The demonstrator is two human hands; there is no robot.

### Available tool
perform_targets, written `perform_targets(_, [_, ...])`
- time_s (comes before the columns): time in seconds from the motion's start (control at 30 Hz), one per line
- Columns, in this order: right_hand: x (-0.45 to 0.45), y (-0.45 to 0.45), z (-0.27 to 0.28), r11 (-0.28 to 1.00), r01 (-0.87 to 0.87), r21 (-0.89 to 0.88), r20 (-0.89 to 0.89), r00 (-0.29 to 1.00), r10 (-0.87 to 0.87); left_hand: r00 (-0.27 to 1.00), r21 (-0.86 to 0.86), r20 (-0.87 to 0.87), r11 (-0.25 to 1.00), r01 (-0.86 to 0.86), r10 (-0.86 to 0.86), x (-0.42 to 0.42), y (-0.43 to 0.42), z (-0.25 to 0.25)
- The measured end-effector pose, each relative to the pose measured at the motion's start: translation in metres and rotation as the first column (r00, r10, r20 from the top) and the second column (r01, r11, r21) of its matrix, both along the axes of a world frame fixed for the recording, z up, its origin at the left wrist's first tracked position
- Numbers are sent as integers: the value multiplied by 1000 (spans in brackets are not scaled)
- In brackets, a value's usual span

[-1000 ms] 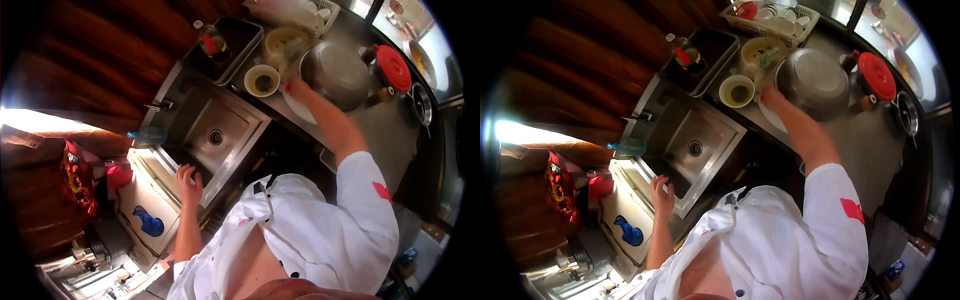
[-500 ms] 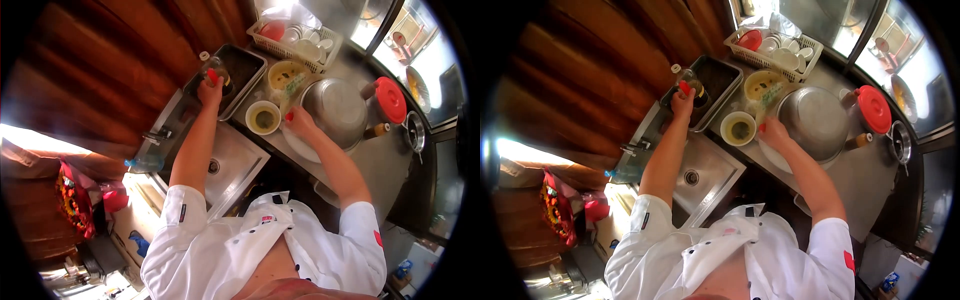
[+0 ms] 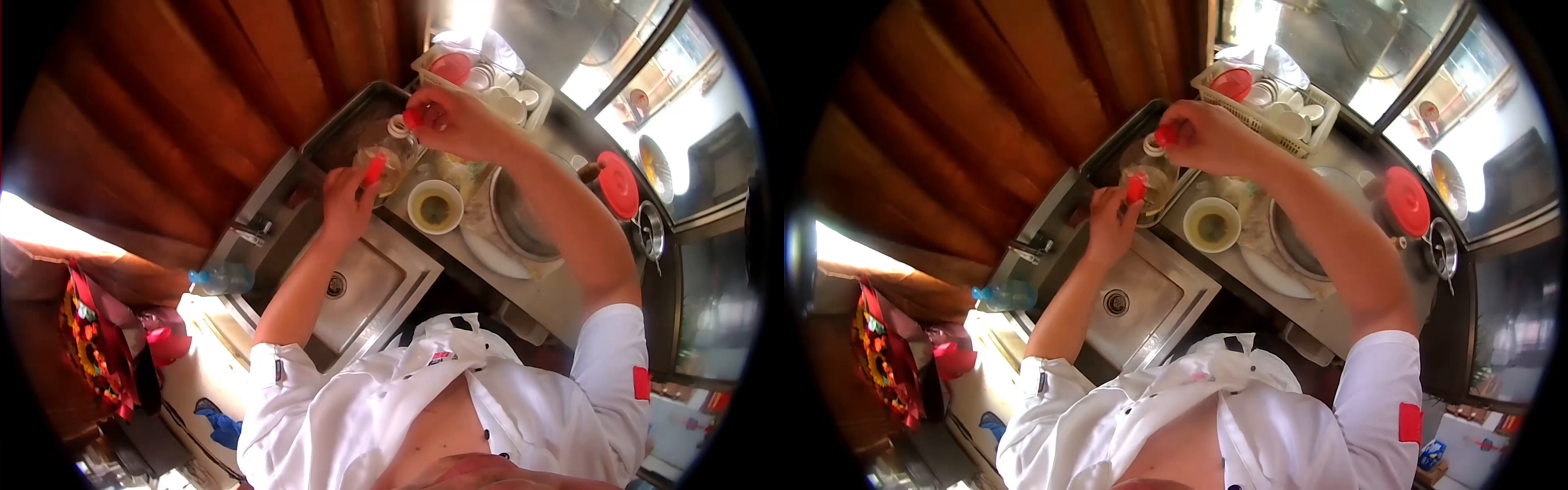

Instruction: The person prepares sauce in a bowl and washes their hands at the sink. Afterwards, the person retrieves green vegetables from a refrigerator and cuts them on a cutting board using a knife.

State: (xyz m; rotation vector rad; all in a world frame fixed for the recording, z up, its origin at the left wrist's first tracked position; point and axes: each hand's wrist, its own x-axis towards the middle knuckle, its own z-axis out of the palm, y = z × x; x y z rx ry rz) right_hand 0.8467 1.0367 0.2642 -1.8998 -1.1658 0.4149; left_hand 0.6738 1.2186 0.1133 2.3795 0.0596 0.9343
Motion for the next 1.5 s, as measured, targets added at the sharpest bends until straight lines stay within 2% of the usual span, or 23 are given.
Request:
perform_targets(0.07, [-21,14,31,972,-144,-187,109,980,166,1000,5,11,1000,-16,16,-29,-3,11])
perform_targets(0.1, [-28,18,32,968,-166,-187,114,975,189,1000,10,16,1000,-10,10,-41,-3,15])
perform_targets(0.17, [-38,20,31,952,-255,-171,293,909,296,998,47,32,998,-47,45,-63,0,17])
perform_targets(0.33, [-59,17,38,915,-365,-173,278,873,401,996,122,33,989,-86,82,-104,-6,31])
perform_targets(0.4, [-65,14,43,871,-392,-297,308,824,475,999,130,14,990,-52,51,-118,-9,35])
perform_targets(0.53, [-70,6,42,831,-419,-367,360,759,542,999,159,-9,986,-44,46,-139,-21,49])
perform_targets(0.6, [-67,-1,35,815,-472,-335,422,698,578,994,-52,-97,998,35,-40,-147,-25,53])
perform_targets(0.63, [-68,-7,35,813,-480,-329,430,691,581,995,-43,-95,999,24,-28,-152,-29,58])
perform_targets(0.7, [-70,-23,34,783,-575,-238,306,720,623,980,-234,-155,968,88,-126,-163,-42,70])
perform_targets(0.73, [-71,-32,33,777,-585,-232,307,714,630,981,-230,-159,970,76,-114,-168,-49,73])
perform_targets(0.8, [-70,-51,33,737,-626,-257,345,653,675,934,-329,-323,943,43,-155,-173,-61,80])
perform_targets(0.93, [-64,-98,14,749,-624,-223,339,670,660,912,-325,-378,945,30,-159,-171,-100,90])
perform_targets(1.0, [-62,-125,-6,801,-530,-278,142,802,580,929,-172,-358,984,36,-96,-159,-134,93])
perform_targets(1.07, [-63,-153,-36,835,-512,-204,143,828,542,919,-11,-391,998,55,-55,-150,-164,96])
perform_targets(1.13, [-71,-179,-68,917,-357,-178,-291,909,298,933,76,-359,997,-4,32,-144,-193,87])
perform_targets(1.17, [-65,-190,-88,917,-367,-155,-338,892,300,929,83,-363,995,-47,74,-143,-204,79])
perform_targets(1.23, [-63,-212,-105,912,-388,-131,-383,869,315,947,107,-319,992,71,-33,-140,-220,64])
perform_targets(1.27, [-66,-224,-106,929,-352,-116,-395,874,281,948,111,-317,992,54,-16,-142,-224,63])
perform_targets(1.33, [-73,-238,-96,944,-314,-106,-407,880,247,898,-132,-411,985,112,-157,-145,-230,64])
perform_targets(1.37, [-77,-245,-85,938,-340,-68,-173,930,325,900,-135,-407,985,109,-155,-146,-229,65])
perform_targets(1.4, [-82,-250,-73,927,-374,-39,75,924,376,870,-231,-453,968,99,-198,-147,-224,66])
perform_targets(1.47, [-89,-254,-52,911,-406,-63,125,903,411,807,-382,-514,920,88,-290,-150,-212,75])
perform_targets(1.5, [-93,-254,-42,896,-435,-84,166,881,443,815,-374,-505,923,92,-286,-149,-206,78])
